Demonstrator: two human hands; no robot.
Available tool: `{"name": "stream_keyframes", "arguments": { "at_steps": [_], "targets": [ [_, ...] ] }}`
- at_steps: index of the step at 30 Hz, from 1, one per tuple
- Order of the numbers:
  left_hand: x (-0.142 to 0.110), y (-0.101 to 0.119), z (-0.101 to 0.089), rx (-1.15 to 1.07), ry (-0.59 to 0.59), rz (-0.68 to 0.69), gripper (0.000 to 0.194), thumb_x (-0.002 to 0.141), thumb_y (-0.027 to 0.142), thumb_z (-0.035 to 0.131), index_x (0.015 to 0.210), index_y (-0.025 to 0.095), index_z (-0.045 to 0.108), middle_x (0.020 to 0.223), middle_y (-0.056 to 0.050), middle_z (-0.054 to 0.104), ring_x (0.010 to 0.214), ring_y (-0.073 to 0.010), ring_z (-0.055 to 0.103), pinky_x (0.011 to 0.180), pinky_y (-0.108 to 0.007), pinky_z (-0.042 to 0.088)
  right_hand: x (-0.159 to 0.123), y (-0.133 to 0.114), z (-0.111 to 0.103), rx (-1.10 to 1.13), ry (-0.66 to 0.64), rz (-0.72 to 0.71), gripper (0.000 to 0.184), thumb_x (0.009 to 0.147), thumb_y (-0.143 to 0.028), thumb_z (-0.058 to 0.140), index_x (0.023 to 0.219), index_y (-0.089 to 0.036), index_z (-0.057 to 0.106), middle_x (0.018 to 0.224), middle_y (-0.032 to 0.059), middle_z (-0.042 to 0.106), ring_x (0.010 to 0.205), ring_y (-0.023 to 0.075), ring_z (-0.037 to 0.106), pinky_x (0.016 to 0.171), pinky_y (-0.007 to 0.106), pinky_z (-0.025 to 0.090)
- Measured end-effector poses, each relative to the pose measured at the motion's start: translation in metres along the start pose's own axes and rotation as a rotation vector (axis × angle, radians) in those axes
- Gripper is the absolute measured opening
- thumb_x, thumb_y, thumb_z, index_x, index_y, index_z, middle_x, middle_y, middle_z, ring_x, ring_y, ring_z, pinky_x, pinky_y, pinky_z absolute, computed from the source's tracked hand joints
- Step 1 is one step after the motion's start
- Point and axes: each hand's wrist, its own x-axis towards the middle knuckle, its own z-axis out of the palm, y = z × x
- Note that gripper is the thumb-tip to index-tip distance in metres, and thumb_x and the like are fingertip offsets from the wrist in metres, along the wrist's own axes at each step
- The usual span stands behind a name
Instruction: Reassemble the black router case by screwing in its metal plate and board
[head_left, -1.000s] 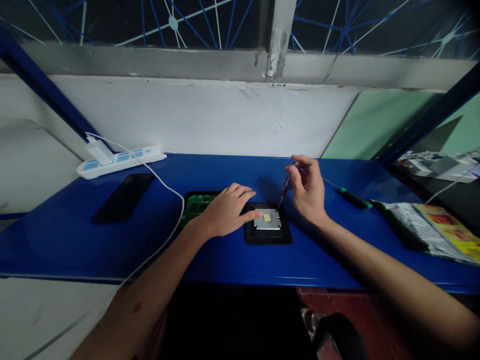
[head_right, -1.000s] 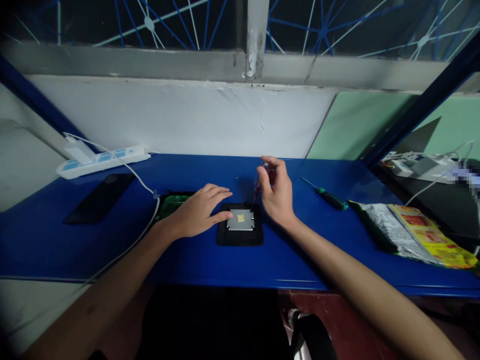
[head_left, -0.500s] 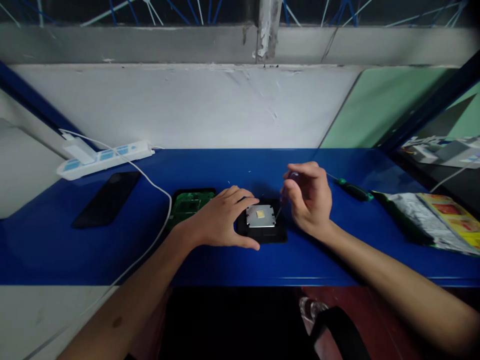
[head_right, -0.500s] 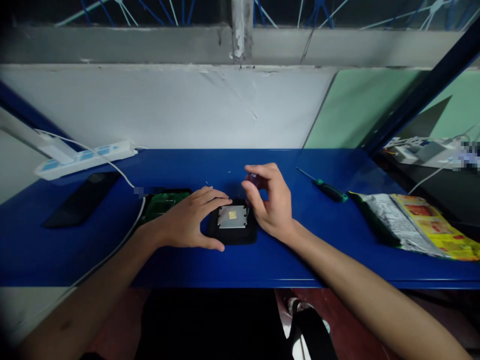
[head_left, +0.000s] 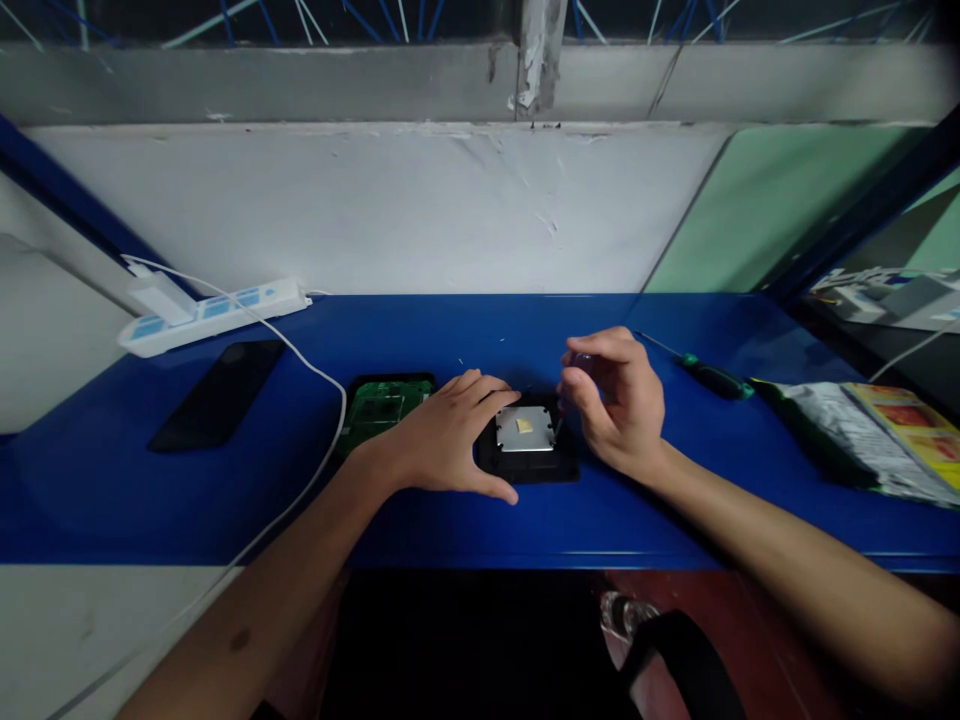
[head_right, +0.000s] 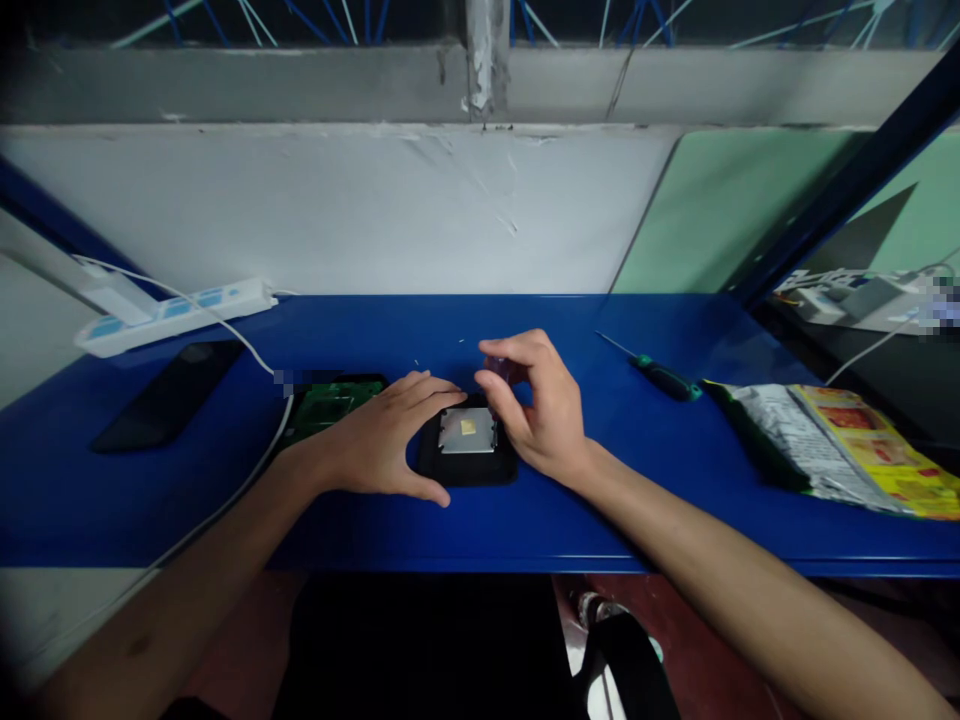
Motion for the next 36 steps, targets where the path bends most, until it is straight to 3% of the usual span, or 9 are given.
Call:
{"name": "stream_keyframes", "arguments": {
  "at_steps": [8,15,27,36],
  "targets": [
    [0.001,0.001,-0.001,0.001,-0.007,-0.015,0.104,0.064,0.080,0.074,0.144,0.021,0.044,0.141,-0.014,0.052,0.135,-0.0390,0.043,0.119,-0.058,0.027,0.000,-0.007,-0.002,0.104,-0.053,0.041,0.026,0.100,-0.019,0.049,0.123,-0.027,0.059,0.101,0.0040,0.068,0.068,0.0124,0.068,0.058,0.030,0.058],
    [0.000,0.000,0.001,-0.020,0.006,-0.001,0.102,0.065,0.077,0.076,0.144,0.021,0.045,0.140,-0.014,0.053,0.135,-0.0376,0.045,0.120,-0.057,0.027,0.000,-0.003,-0.002,0.051,-0.024,-0.009,0.024,0.093,-0.020,0.063,0.116,-0.028,0.061,0.102,0.0047,0.065,0.087,0.0195,0.067,0.066,0.036,0.059],
    [-0.001,0.001,0.001,-0.040,-0.005,0.000,0.097,0.068,0.074,0.076,0.144,0.021,0.045,0.140,-0.012,0.053,0.132,-0.0361,0.046,0.119,-0.055,0.029,0.002,-0.010,-0.001,-0.037,-0.026,0.041,0.027,0.093,-0.021,0.063,0.119,-0.029,0.064,0.092,0.0028,0.059,0.075,0.0161,0.061,0.064,0.035,0.056],
    [-0.001,0.000,0.001,-0.033,-0.019,0.002,0.098,0.068,0.074,0.075,0.144,0.020,0.045,0.140,-0.012,0.053,0.132,-0.0356,0.047,0.120,-0.054,0.028,0.004,-0.013,-0.005,-0.032,-0.065,0.026,0.031,0.093,-0.018,0.062,0.122,-0.028,0.064,0.094,0.0033,0.062,0.073,0.0153,0.065,0.066,0.035,0.059]
  ]
}}
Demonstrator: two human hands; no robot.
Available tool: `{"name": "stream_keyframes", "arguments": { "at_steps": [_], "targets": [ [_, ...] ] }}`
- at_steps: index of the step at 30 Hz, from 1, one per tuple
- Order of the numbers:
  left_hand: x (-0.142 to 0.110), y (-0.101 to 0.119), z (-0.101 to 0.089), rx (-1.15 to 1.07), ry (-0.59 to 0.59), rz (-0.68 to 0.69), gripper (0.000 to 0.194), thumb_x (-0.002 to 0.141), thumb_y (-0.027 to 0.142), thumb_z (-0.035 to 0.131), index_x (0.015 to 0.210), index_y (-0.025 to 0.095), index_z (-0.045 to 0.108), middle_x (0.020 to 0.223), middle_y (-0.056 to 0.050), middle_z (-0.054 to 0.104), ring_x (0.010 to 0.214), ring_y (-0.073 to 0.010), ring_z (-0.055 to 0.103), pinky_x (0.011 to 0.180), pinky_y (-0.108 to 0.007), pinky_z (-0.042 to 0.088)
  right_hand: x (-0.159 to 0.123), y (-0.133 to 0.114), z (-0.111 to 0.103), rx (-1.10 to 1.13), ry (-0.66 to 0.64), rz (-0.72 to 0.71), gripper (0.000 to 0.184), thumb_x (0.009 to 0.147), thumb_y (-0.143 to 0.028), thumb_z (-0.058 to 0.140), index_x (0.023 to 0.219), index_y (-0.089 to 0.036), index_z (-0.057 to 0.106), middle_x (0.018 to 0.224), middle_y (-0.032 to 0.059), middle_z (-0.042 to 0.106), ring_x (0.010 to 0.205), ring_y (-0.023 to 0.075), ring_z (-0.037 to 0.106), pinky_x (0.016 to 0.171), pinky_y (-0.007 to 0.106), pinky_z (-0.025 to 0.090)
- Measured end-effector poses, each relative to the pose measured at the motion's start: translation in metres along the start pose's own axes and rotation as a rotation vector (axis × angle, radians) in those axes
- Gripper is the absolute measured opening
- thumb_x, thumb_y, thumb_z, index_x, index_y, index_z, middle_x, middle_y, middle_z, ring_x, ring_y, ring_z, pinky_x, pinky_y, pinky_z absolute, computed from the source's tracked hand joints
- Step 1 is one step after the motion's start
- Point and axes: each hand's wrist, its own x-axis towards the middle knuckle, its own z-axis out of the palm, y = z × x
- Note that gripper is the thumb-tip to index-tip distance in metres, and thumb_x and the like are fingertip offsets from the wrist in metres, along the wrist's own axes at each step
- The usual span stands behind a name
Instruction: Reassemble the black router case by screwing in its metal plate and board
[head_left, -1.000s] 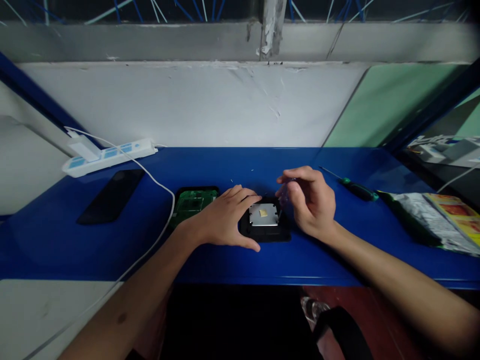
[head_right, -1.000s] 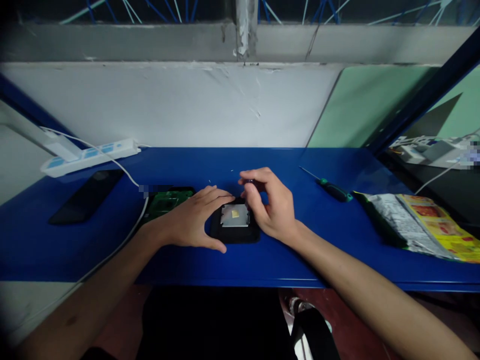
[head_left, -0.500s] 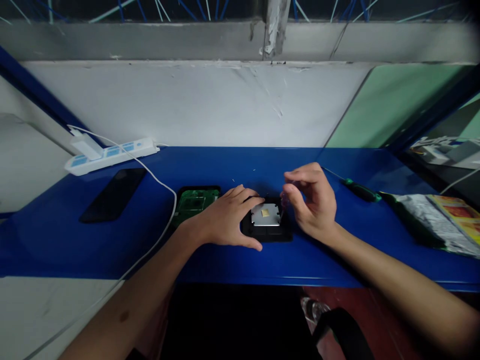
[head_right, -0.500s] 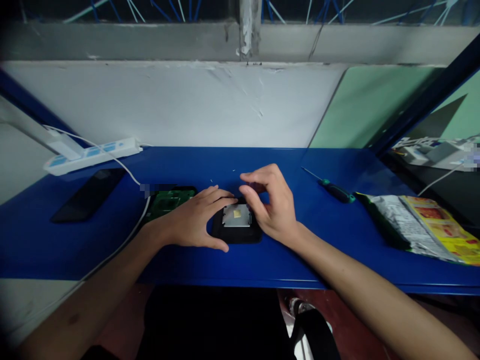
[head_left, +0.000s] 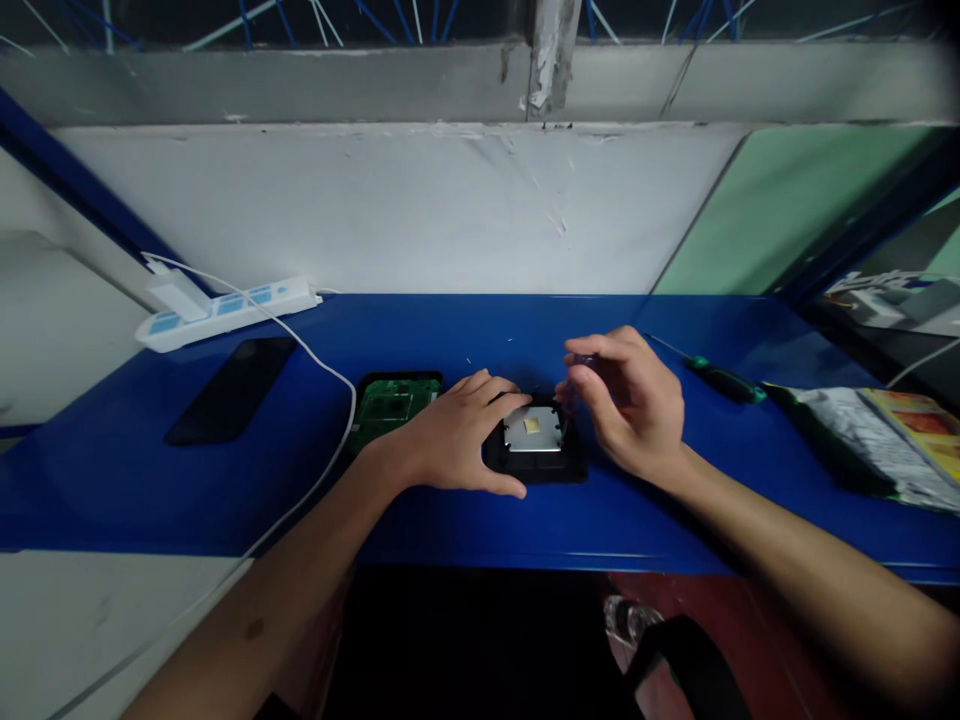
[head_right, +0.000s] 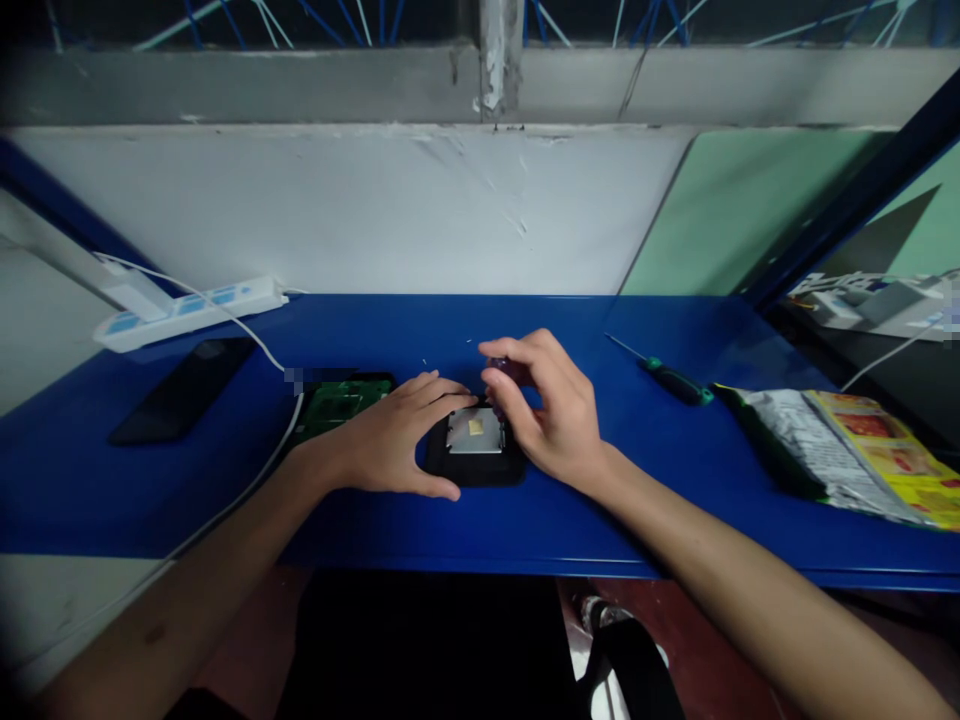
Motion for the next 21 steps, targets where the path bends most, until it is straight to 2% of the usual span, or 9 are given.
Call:
{"name": "stream_keyframes", "arguments": {
  "at_steps": [6,10,13,17,19,21],
  "targets": [
    [0.0005,0.0015,-0.0014,-0.011,0.002,-0.016,0.097,0.068,0.072,0.077,0.145,0.023,0.044,0.140,-0.012,0.053,0.134,-0.0363,0.046,0.120,-0.055,0.027,0.0028,-0.0007,-0.0026,0.086,-0.047,-0.008,0.029,0.095,-0.019,0.059,0.122,-0.027,0.063,0.096,0.0039,0.064,0.069,0.0138,0.067,0.058,0.030,0.059],
    [0.0009,0.0011,-0.0013,-0.010,0.000,-0.013,0.094,0.068,0.072,0.076,0.143,0.024,0.046,0.138,-0.011,0.054,0.134,-0.0367,0.046,0.120,-0.057,0.028,0.0021,-0.0046,-0.0048,0.217,-0.121,0.037,0.027,0.102,-0.020,0.044,0.123,-0.025,0.061,0.094,0.0033,0.070,0.071,0.0137,0.071,0.061,0.030,0.060],
    [0.0010,0.0014,-0.0016,-0.006,0.003,-0.012,0.094,0.067,0.072,0.077,0.143,0.026,0.045,0.137,-0.011,0.055,0.133,-0.0369,0.047,0.119,-0.057,0.029,0.0000,-0.0047,-0.0049,0.259,-0.080,0.018,0.027,0.103,-0.023,0.039,0.116,-0.024,0.063,0.087,0.0028,0.071,0.072,0.0154,0.070,0.063,0.034,0.060],
    [0.0015,0.0027,-0.0020,-0.002,0.000,-0.025,0.096,0.067,0.071,0.078,0.144,0.025,0.044,0.139,-0.011,0.053,0.135,-0.0370,0.046,0.120,-0.057,0.027,0.0012,0.0003,-0.0017,0.135,-0.032,-0.094,0.017,0.098,-0.028,0.056,0.111,-0.026,0.065,0.095,0.0049,0.070,0.081,0.0189,0.068,0.067,0.038,0.059],
    [0.0018,0.0027,-0.0019,-0.001,-0.003,-0.028,0.097,0.067,0.071,0.078,0.144,0.025,0.043,0.141,-0.012,0.052,0.136,-0.0372,0.045,0.121,-0.057,0.026,0.0031,0.0016,0.0000,0.048,-0.001,-0.145,0.018,0.092,-0.027,0.067,0.110,-0.027,0.066,0.091,0.0037,0.069,0.081,0.0189,0.066,0.067,0.037,0.058],
    [0.0019,0.0023,-0.0020,-0.002,-0.010,-0.026,0.098,0.066,0.072,0.077,0.144,0.024,0.044,0.141,-0.012,0.052,0.136,-0.0374,0.045,0.121,-0.057,0.025,0.0040,0.0003,0.0010,0.000,0.023,-0.136,0.023,0.090,-0.023,0.070,0.112,-0.028,0.067,0.089,0.0024,0.069,0.078,0.0176,0.065,0.066,0.036,0.058]
  ]
}}
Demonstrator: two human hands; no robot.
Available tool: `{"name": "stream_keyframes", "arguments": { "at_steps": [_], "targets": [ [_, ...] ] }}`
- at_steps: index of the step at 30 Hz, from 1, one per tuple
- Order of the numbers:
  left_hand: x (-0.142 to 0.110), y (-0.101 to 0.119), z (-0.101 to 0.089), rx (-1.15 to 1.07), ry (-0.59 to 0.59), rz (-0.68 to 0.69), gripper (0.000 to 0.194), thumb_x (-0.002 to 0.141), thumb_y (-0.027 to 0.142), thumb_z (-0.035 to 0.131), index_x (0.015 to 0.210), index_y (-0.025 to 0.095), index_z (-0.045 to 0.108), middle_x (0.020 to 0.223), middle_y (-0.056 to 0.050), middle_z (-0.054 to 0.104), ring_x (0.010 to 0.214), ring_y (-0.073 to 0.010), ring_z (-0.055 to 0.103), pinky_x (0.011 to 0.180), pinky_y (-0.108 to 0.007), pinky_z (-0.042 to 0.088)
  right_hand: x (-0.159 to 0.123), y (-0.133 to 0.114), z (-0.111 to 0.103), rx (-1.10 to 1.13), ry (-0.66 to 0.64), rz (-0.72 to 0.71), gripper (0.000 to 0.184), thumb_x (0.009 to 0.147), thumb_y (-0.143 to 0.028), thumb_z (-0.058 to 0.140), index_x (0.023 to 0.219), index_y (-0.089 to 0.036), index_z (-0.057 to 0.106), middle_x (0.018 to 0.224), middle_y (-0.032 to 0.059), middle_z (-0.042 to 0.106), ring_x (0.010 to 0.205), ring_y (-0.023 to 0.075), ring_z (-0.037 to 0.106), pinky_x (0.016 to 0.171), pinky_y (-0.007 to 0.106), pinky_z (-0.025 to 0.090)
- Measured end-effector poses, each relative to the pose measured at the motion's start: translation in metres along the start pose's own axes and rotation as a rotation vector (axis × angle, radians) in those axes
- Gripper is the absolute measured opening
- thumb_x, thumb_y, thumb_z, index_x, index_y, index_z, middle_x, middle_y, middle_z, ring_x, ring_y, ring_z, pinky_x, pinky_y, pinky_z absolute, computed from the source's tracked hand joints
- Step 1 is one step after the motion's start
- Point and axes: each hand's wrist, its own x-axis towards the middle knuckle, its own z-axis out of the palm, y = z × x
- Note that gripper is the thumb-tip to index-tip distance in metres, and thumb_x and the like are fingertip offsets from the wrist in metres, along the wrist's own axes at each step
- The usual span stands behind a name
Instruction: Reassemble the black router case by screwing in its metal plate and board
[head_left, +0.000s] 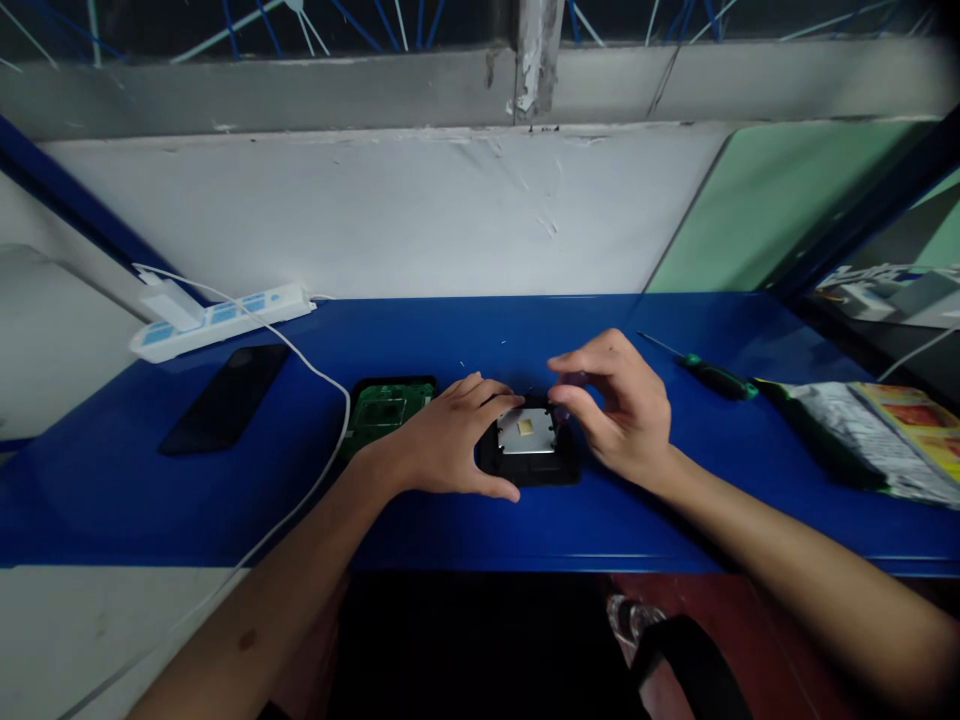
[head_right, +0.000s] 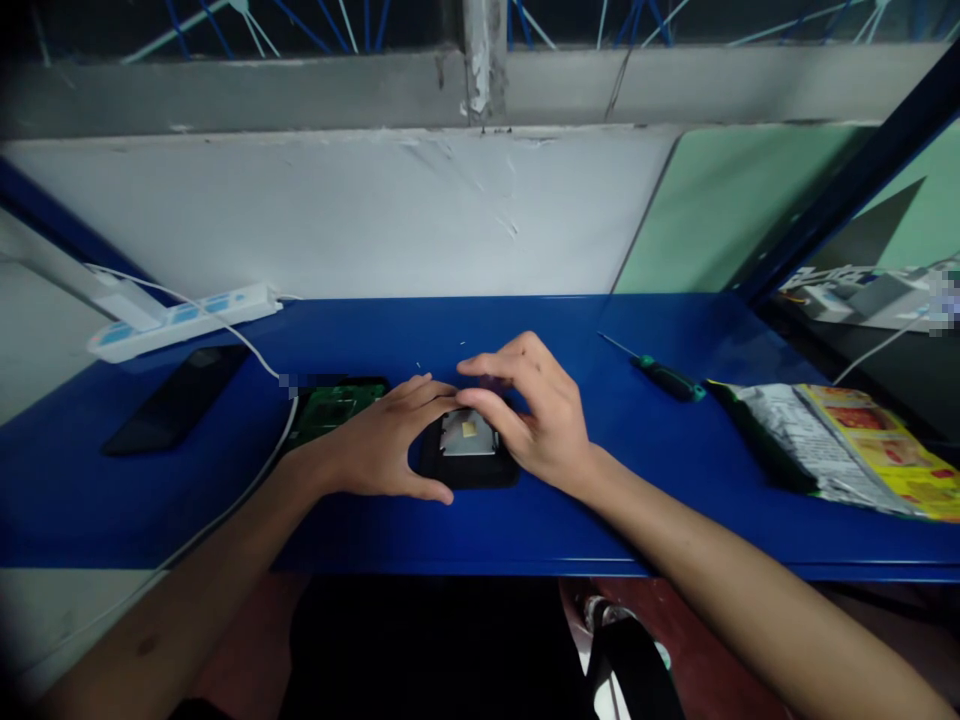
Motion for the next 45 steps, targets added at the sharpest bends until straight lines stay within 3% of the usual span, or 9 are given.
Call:
{"name": "stream_keyframes", "arguments": {
  "at_steps": [4,8,14,25,29,33,36,42,45],
  "targets": [
    [0.000,0.000,-0.001,0.004,-0.007,-0.005,0.098,0.066,0.075,0.076,0.143,0.023,0.045,0.139,-0.013,0.053,0.135,-0.0375,0.045,0.120,-0.056,0.027,-0.003,-0.007,0.000,0.083,-0.030,0.169,0.024,0.099,-0.020,0.053,0.120,-0.026,0.061,0.101,0.0036,0.072,0.079,0.0151,0.072,0.069,0.033,0.061],
    [0.000,0.001,-0.001,0.010,-0.007,-0.010,0.099,0.066,0.073,0.078,0.144,0.022,0.044,0.140,-0.013,0.053,0.135,-0.0374,0.045,0.120,-0.056,0.027,-0.006,-0.006,-0.001,0.167,-0.070,0.132,0.022,0.102,-0.020,0.043,0.115,-0.023,0.060,0.106,0.0059,0.073,0.084,0.0161,0.073,0.073,0.036,0.061],
    [-0.002,-0.001,0.000,0.004,0.001,0.000,0.098,0.067,0.075,0.076,0.144,0.023,0.044,0.142,-0.013,0.051,0.136,-0.0368,0.045,0.121,-0.056,0.026,-0.004,0.003,-0.001,0.091,-0.066,0.043,0.018,0.094,-0.020,0.060,0.112,-0.023,0.060,0.102,0.0063,0.064,0.093,0.0209,0.066,0.077,0.041,0.057],
    [-0.001,-0.001,0.001,0.002,-0.005,-0.010,0.096,0.068,0.075,0.076,0.144,0.028,0.041,0.142,-0.010,0.051,0.136,-0.0356,0.045,0.121,-0.056,0.026,0.004,0.004,-0.003,-0.020,-0.028,-0.101,0.017,0.090,-0.030,0.070,0.105,-0.024,0.065,0.085,0.0026,0.066,0.077,0.0169,0.060,0.064,0.033,0.052],
    [-0.001,0.000,-0.001,0.000,-0.008,-0.006,0.097,0.068,0.075,0.075,0.144,0.025,0.043,0.143,-0.012,0.051,0.137,-0.0365,0.044,0.121,-0.056,0.025,0.001,-0.003,-0.001,0.016,-0.001,0.020,0.025,0.092,-0.015,0.066,0.114,-0.025,0.065,0.098,0.0026,0.073,0.078,0.0148,0.068,0.067,0.032,0.056],
    [0.000,0.001,-0.003,-0.002,-0.023,-0.009,0.095,0.068,0.075,0.075,0.143,0.023,0.045,0.141,-0.012,0.052,0.135,-0.0367,0.045,0.121,-0.056,0.025,-0.003,-0.007,-0.003,0.087,-0.045,0.173,0.027,0.099,-0.015,0.051,0.123,-0.024,0.060,0.110,0.0045,0.075,0.078,0.0132,0.073,0.066,0.030,0.059],
    [0.000,0.002,-0.003,-0.012,-0.016,-0.008,0.094,0.068,0.073,0.077,0.142,0.024,0.046,0.140,-0.012,0.053,0.134,-0.0366,0.046,0.119,-0.056,0.029,-0.002,-0.005,-0.004,0.113,-0.072,0.124,0.022,0.101,-0.020,0.048,0.117,-0.023,0.062,0.110,0.0062,0.073,0.083,0.0154,0.072,0.070,0.034,0.060],
    [-0.001,0.001,0.000,-0.002,0.004,-0.008,0.095,0.068,0.073,0.076,0.144,0.026,0.044,0.141,-0.011,0.052,0.136,-0.0380,0.045,0.120,-0.058,0.027,0.003,0.000,-0.002,-0.069,-0.020,-0.065,0.027,0.084,-0.028,0.077,0.109,-0.024,0.067,0.090,0.0037,0.063,0.082,0.0179,0.062,0.066,0.033,0.056],
    [-0.001,0.001,-0.001,0.011,-0.001,-0.005,0.097,0.068,0.073,0.076,0.145,0.025,0.043,0.141,-0.012,0.052,0.135,-0.0375,0.045,0.120,-0.058,0.027,0.000,-0.004,-0.001,-0.014,-0.026,-0.002,0.033,0.088,-0.020,0.073,0.120,-0.026,0.065,0.094,0.0033,0.067,0.079,0.0163,0.066,0.068,0.033,0.057]
  ]
}}
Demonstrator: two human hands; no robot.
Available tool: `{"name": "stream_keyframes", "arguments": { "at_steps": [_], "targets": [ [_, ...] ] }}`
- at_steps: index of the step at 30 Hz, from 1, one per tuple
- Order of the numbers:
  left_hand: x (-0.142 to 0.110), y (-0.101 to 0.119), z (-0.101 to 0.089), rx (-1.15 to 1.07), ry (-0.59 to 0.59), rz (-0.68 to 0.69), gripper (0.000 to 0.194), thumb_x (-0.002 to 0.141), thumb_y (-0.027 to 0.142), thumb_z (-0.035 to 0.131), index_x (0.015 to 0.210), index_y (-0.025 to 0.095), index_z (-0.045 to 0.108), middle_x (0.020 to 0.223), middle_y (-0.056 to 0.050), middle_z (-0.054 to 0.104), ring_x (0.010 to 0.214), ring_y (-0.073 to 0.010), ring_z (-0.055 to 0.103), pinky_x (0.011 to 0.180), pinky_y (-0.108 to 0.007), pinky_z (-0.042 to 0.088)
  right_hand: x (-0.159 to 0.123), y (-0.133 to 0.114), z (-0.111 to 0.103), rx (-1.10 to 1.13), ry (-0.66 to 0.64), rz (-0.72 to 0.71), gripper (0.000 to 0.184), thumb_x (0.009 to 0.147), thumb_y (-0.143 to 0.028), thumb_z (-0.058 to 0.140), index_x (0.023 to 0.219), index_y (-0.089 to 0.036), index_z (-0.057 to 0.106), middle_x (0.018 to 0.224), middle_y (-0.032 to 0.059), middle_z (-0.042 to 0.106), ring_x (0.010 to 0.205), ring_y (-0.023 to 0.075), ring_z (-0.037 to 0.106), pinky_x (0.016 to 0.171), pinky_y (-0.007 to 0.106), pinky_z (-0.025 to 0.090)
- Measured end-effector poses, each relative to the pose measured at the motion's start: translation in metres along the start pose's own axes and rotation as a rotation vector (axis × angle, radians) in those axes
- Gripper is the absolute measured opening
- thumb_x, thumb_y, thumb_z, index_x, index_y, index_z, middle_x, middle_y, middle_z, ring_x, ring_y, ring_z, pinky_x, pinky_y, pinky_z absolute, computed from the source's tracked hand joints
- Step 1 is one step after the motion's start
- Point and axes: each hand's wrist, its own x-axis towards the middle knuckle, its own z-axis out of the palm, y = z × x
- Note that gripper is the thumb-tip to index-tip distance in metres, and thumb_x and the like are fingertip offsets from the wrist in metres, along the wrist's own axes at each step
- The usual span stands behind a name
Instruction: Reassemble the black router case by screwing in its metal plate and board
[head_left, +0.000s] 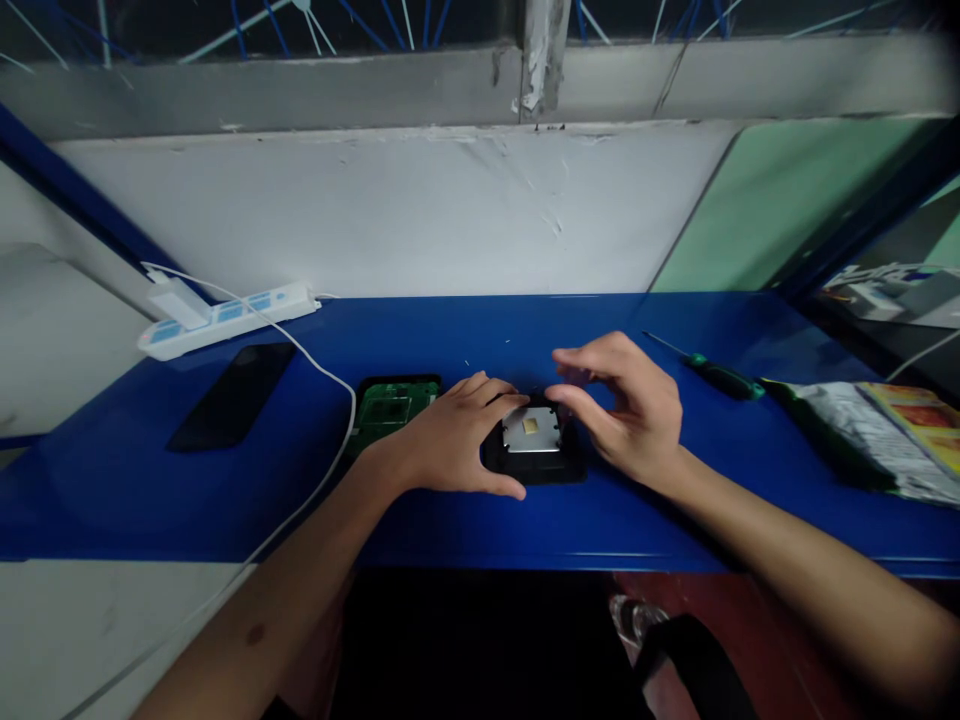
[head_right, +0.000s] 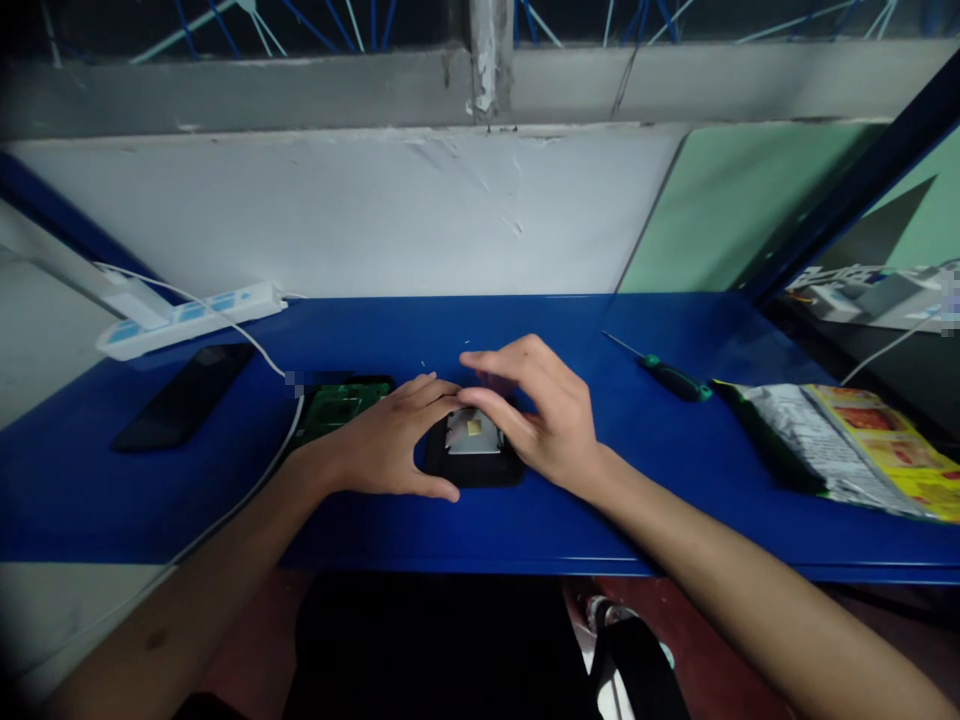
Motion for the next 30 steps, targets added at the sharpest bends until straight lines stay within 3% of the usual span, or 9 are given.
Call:
{"name": "stream_keyframes", "arguments": {
  "at_steps": [3,5,12,20,23,27,30],
  "targets": [
    [0.001,0.000,-0.001,0.010,-0.011,0.004,0.099,0.068,0.073,0.077,0.145,0.023,0.042,0.140,-0.013,0.052,0.135,-0.0361,0.046,0.122,-0.057,0.023,-0.005,-0.004,0.000,0.099,-0.035,0.153,0.033,0.096,-0.014,0.056,0.127,-0.026,0.058,0.105,0.0038,0.072,0.083,0.0153,0.071,0.072,0.034,0.059],
    [0.001,0.000,-0.001,0.006,-0.012,0.008,0.097,0.068,0.073,0.077,0.144,0.022,0.043,0.140,-0.013,0.053,0.135,-0.0356,0.047,0.123,-0.056,0.022,-0.007,-0.003,0.000,0.140,-0.053,0.174,0.029,0.099,-0.015,0.048,0.125,-0.025,0.057,0.109,0.0048,0.072,0.082,0.0149,0.073,0.072,0.034,0.059],
    [0.000,0.000,0.000,-0.007,0.001,-0.003,0.096,0.069,0.074,0.075,0.144,0.024,0.043,0.142,-0.013,0.051,0.136,-0.0362,0.045,0.121,-0.056,0.026,0.000,0.003,-0.001,0.051,-0.037,0.014,0.021,0.092,-0.018,0.063,0.112,-0.024,0.061,0.101,0.0048,0.065,0.089,0.0182,0.064,0.071,0.035,0.055],
    [-0.001,-0.001,0.001,0.007,-0.003,-0.004,0.097,0.069,0.076,0.074,0.146,0.027,0.040,0.144,-0.012,0.050,0.138,-0.0364,0.043,0.122,-0.058,0.023,0.003,0.004,-0.002,-0.058,-0.013,-0.086,0.023,0.087,-0.020,0.073,0.107,-0.025,0.063,0.089,0.0024,0.065,0.079,0.0169,0.059,0.065,0.033,0.052],
    [-0.001,0.000,0.000,0.010,-0.014,-0.001,0.097,0.069,0.076,0.073,0.145,0.026,0.040,0.143,-0.013,0.050,0.137,-0.0363,0.044,0.122,-0.057,0.024,-0.001,0.002,0.000,-0.012,-0.002,-0.010,0.029,0.089,-0.017,0.069,0.115,-0.027,0.062,0.092,0.0015,0.068,0.077,0.0155,0.063,0.066,0.033,0.055],
    [0.000,0.001,-0.002,-0.003,-0.026,-0.005,0.097,0.069,0.076,0.074,0.145,0.023,0.042,0.141,-0.012,0.052,0.135,-0.0355,0.046,0.122,-0.055,0.023,-0.008,-0.002,0.000,0.121,-0.039,0.189,0.034,0.100,-0.017,0.048,0.132,-0.026,0.052,0.107,0.0039,0.072,0.081,0.0144,0.072,0.070,0.032,0.059],
    [0.001,0.002,-0.003,0.003,-0.025,-0.006,0.096,0.068,0.075,0.075,0.142,0.022,0.044,0.140,-0.013,0.053,0.134,-0.0352,0.047,0.123,-0.055,0.021,-0.008,-0.001,-0.002,0.145,-0.063,0.154,0.030,0.102,-0.019,0.041,0.127,-0.024,0.056,0.110,0.0063,0.071,0.084,0.0153,0.072,0.073,0.035,0.060]
  ]
}}
